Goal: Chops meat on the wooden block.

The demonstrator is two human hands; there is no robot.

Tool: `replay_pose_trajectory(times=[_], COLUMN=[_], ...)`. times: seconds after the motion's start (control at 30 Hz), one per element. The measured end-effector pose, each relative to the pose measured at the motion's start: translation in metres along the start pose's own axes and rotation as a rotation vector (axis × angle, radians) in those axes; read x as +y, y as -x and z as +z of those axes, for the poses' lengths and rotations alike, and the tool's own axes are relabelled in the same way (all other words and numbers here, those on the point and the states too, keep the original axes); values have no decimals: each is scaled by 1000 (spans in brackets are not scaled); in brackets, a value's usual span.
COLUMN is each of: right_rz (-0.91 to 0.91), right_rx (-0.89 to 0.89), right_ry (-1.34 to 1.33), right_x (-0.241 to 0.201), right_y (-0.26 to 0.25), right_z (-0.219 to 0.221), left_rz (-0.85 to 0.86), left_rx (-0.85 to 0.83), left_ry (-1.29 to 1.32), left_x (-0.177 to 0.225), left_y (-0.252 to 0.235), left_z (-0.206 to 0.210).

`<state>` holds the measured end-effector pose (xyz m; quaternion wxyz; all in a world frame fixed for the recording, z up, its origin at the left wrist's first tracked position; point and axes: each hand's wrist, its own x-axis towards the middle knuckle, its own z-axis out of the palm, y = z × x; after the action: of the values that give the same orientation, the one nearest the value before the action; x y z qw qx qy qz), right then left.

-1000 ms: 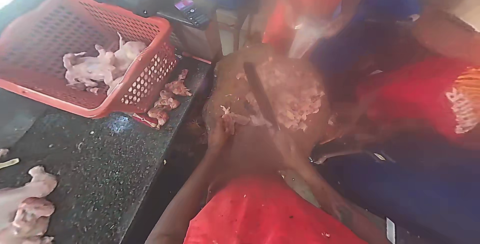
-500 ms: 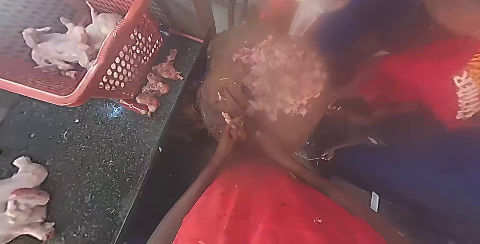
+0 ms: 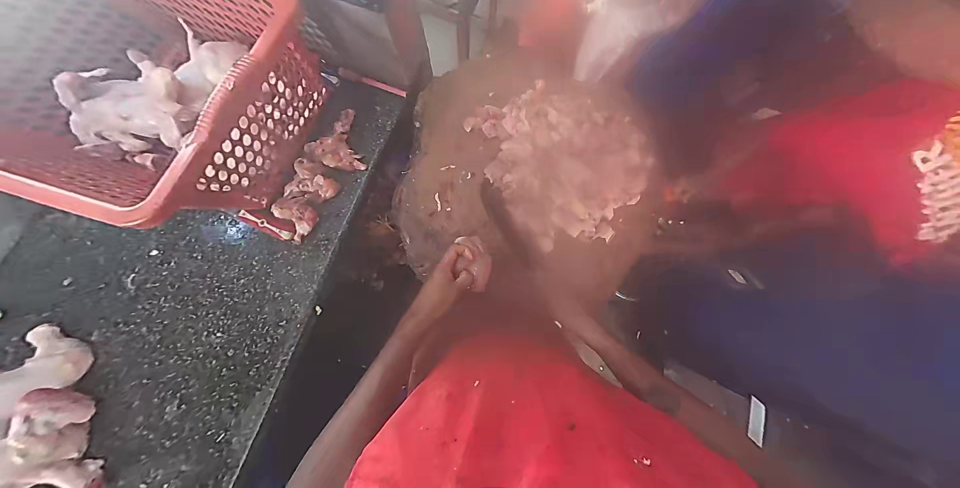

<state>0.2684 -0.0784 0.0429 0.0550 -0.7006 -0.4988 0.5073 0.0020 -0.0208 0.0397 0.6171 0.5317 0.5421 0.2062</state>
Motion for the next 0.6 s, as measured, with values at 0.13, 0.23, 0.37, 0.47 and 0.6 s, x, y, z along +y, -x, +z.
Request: replay_pose_trajectory(times=[0.13, 0.23, 0.37, 0.47, 0.6], right_rz=[-224, -579, -544, -99, -62], right_rx=[147, 213, 138, -149, -59], right_ry=[-84, -311, -47, 102, 100], right_x=[-46, -81, -42, -5, -29], right_y=[19, 40, 28, -1, 13], right_z=[-40, -39, 4, 19, -11], left_rz=[-117, -223, -215, -181, -43], left_rx=[-21, 42, 60, 132, 263], left_ry=[-428, -542, -508, -328, 285], left_x=[-12, -21, -30, -36, -41], left_y=[-28, -34, -35, -33, -10], left_z=[-9, -3, 1, 4, 34])
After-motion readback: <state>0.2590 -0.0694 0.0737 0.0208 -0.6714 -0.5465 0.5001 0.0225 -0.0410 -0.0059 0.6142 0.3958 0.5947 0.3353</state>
